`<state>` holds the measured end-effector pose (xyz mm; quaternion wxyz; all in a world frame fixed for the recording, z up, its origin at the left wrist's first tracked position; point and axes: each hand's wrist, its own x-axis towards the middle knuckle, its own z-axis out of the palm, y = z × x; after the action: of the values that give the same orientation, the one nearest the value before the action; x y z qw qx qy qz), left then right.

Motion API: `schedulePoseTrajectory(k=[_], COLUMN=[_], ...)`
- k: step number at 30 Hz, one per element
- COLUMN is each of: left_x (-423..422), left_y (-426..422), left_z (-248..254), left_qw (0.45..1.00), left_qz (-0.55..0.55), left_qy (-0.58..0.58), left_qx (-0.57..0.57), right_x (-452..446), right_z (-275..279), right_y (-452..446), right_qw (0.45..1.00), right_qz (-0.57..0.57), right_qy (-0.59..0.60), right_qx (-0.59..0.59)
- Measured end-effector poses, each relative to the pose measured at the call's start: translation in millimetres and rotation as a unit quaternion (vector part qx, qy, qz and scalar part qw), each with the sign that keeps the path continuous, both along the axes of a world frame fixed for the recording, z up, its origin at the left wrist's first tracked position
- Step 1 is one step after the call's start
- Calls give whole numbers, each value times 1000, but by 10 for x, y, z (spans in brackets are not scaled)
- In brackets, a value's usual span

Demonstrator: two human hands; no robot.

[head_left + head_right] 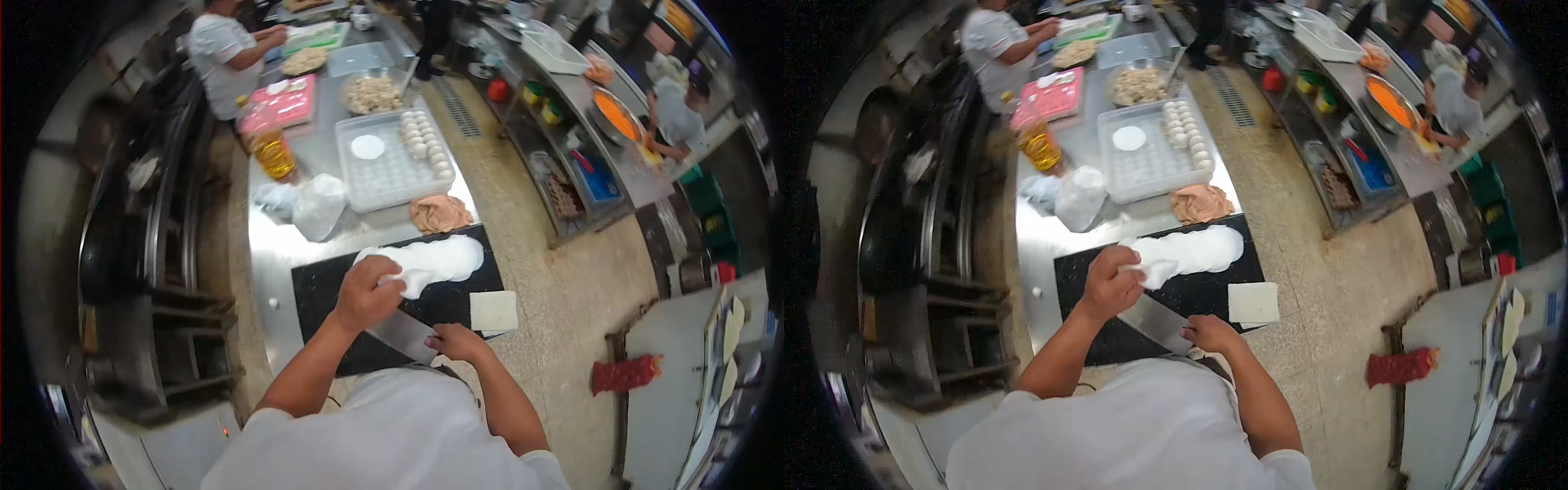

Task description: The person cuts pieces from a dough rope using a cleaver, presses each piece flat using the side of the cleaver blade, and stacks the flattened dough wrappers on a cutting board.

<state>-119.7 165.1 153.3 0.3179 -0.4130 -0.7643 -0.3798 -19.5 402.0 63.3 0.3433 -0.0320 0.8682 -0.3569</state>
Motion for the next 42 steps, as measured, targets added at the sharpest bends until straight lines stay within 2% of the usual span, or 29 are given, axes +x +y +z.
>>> schedulePoseTrajectory(k=[3, 4, 6, 7, 8, 9, 10, 11, 12, 13, 15, 17, 18, 20, 21, 22, 23, 24, 26, 27, 29, 31, 37, 42], left_x=[-177, -224, -272, -266, -256, -226, -221, -274, -326, -248, -105, 21, 81, 209, 187, 206, 187, 167, 153, 130, 104, 137, 379, 721], left_y=[13, -46, -85, -114, -111, -118, -196, -298, -347, -265, -241, -220, -196, -132, -48, 1, 47, 95, 170, 225, 334, 449, 828, 1295], left_z=[-192, -342, -243, -222, -291, -402, -550, -714, -701, -715, -732, -916, -934, -901, -863, -798, -757, -721, -663, -642, -622, -636, -754, -754], left_qw=[999, 998, 995, 989, 955, 897, 897, 757, 570, 538, 459, 427, 407, 417, 430, 455, 457, 447, 437, 433, 427, 425, 429, 456], left_qz=[-43, -40, -37, -26, -23, -15, -15, -60, -104, -7, -18, -54, -72, -66, -74, -97, -100, -105, -109, -112, -110, -150, -142, -133], left_qy=[-11, -15, -34, -85, -209, -331, -333, -517, -664, -674, -684, -706, -718, -725, -728, -725, -725, -737, -753, -757, -761, -763, -766, -763], left_qx=[28, 37, 82, 119, 209, 291, 291, 395, 473, 506, 567, 563, 560, 544, 529, 508, 506, 496, 479, 477, 475, 464, 457, 439], right_x=[-269, -348, -356, -396, -442, -470, -474, -510, -549, -556, -549, -516, -456, -371, -383, -327, -279, -260, -192, -152, -28, 141, 458, 573], right_z=[-112, -35, -63, -162, -247, -212, -138, -75, -66, -64, -111, -197, -198, -192, -185, -180, -176, -143, -86, -14, 165, 194, 191, 282], right_y=[-101, -168, -280, -305, -296, -303, -347, -369, -386, -405, -421, -396, -382, -414, -398, -393, -349, -285, -174, -128, -77, -36, 334, 881], right_qw=[995, 993, 992, 990, 985, 985, 983, 981, 980, 976, 971, 951, 952, 931, 929, 928, 926, 926, 934, 933, 951, 948, 943, 934], right_qz=[74, 72, 54, 58, 68, 64, 80, 100, 103, 109, 112, 105, 107, 41, 37, -4, -42, -45, -106, -110, -147, -162, -142, -172], right_qy=[33, 29, 17, 72, 129, 131, 127, 127, 131, 136, 140, 237, 233, 316, 326, 336, 343, 344, 338, 340, 271, 271, 287, 283], right_qx=[55, 83, 115, 102, 90, 94, 101, 109, 109, 134, 157, 168, 165, 175, 175, 161, 149, 149, 39, 40, -11, -38, -89, -137])
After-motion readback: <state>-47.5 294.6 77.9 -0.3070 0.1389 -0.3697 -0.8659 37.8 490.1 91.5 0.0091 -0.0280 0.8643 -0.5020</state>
